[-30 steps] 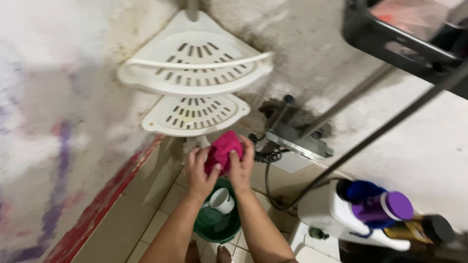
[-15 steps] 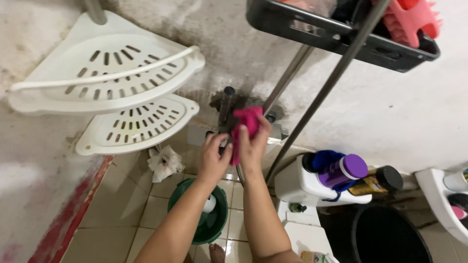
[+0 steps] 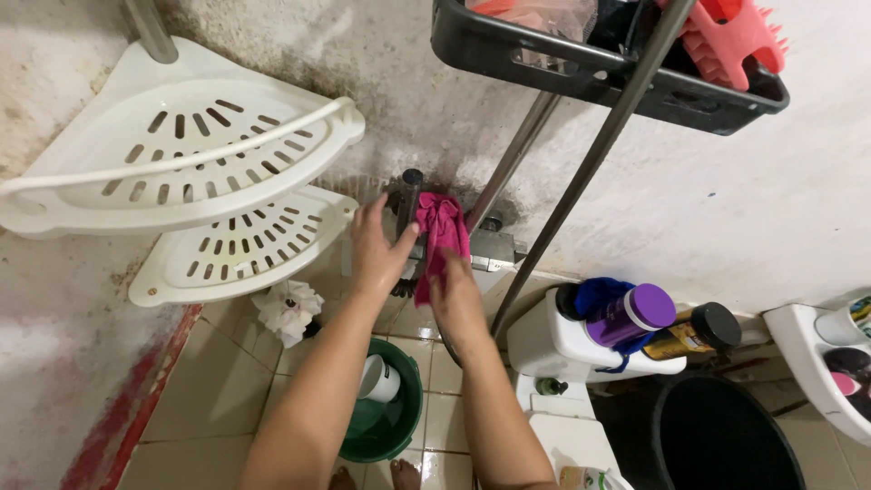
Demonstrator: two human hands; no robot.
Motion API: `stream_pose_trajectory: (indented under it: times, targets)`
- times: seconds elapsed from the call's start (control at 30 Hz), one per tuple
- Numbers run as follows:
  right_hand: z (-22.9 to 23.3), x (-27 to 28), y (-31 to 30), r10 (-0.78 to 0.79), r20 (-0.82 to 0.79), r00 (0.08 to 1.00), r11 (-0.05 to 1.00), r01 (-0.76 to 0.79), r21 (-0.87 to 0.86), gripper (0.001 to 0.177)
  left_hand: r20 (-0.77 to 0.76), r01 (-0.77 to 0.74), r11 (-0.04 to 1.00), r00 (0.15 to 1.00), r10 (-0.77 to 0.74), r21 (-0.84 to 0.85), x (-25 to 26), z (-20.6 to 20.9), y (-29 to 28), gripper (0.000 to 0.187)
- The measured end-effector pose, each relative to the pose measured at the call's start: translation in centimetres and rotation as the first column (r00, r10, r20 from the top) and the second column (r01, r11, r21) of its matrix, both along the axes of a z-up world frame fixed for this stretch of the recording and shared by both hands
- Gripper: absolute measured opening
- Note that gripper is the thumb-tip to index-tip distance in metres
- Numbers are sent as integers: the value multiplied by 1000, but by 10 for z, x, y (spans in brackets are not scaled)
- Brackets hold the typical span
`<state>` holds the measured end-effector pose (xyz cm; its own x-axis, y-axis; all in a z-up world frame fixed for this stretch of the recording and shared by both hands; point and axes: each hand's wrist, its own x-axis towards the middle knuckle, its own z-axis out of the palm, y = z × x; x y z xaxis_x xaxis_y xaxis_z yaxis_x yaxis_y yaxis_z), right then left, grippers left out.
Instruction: Cleaning a tiered corner shelf in a bathroom by rinsing it with a spray nozzle and wiping it with a cloth.
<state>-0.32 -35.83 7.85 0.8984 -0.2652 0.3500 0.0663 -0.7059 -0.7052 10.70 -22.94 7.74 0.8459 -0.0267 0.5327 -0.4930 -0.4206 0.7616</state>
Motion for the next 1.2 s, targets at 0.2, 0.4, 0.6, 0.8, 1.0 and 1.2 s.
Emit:
stream_pose_trajectory:
  times: [0.2, 0.4, 0.6, 0.8, 1.0, 1.2]
  targets:
    - [-27, -7, 16, -153, 294, 943, 962, 210, -173, 70, -108, 92, 993, 989, -100, -78, 25, -23, -29, 56]
    - [-101, 14, 2, -373, 112, 921, 749, 228, 622, 62, -197, 118, 982, 969, -146, -146, 13, 5, -23, 35]
    - [-105, 13, 6, -101, 129, 987, 672, -28, 740, 38, -48, 120, 993, 992, -121, -22, 9, 15, -20, 37]
    - [-17, 18, -10, -124, 206, 971, 853, -2, 522, 31, -134, 97, 989, 985, -112, -114, 24, 49, -22, 36]
    - [39, 52, -20, 1, -41, 999, 900, 17, 436, 40, -77, -23, 981, 997, 8, -191, 16, 32, -15, 34]
    - [18, 77, -17, 18, 114, 993, 981, 5, -196, 39, 22, -126, 992, 992, 126, 6, 34, -17, 3, 34]
